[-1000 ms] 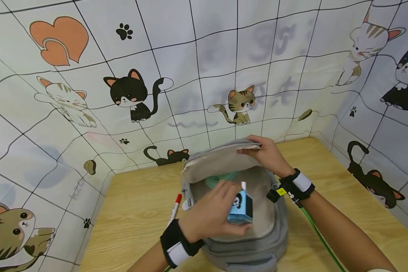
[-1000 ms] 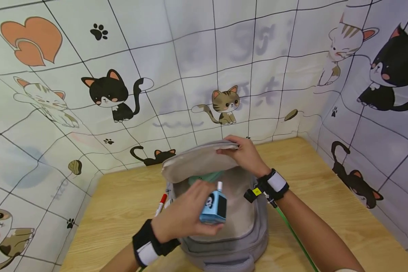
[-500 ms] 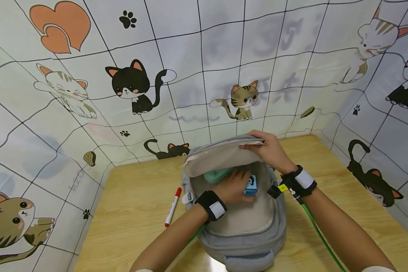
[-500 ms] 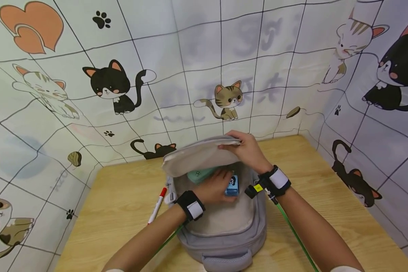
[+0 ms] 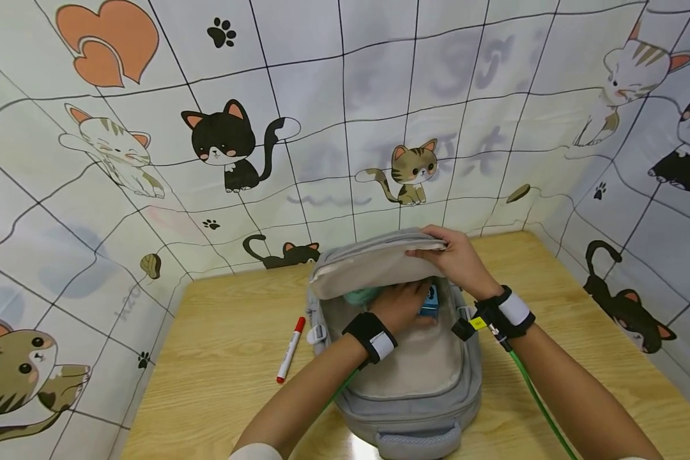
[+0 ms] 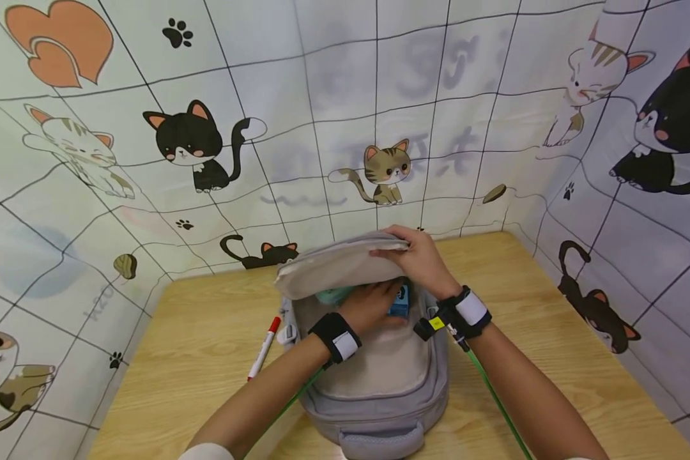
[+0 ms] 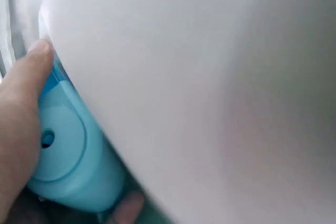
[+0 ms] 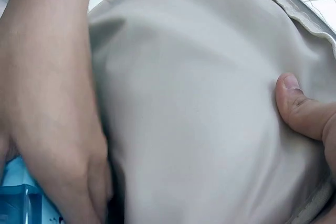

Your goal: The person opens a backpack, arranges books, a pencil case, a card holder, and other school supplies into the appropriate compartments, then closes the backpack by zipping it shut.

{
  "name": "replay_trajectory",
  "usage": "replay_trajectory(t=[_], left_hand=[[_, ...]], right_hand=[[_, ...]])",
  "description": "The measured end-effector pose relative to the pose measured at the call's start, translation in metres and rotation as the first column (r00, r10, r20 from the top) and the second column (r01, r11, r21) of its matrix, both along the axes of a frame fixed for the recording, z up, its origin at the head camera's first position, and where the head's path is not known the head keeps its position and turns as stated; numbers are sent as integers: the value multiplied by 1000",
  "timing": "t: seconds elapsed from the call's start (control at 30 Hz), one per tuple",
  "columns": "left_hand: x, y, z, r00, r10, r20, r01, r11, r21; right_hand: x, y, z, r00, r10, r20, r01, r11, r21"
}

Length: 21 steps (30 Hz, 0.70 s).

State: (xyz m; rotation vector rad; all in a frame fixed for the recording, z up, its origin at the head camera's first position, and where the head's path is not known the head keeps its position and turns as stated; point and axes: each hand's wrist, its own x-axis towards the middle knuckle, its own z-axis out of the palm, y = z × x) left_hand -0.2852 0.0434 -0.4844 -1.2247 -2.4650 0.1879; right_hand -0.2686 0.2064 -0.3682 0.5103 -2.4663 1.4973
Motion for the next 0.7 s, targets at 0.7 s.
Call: replay_trajectory(t=[0.7], left_hand=[[63, -239, 11, 871, -124, 475, -184, 815, 549]], right_hand=[[64, 31, -55, 933, 346, -102, -320, 924, 211]])
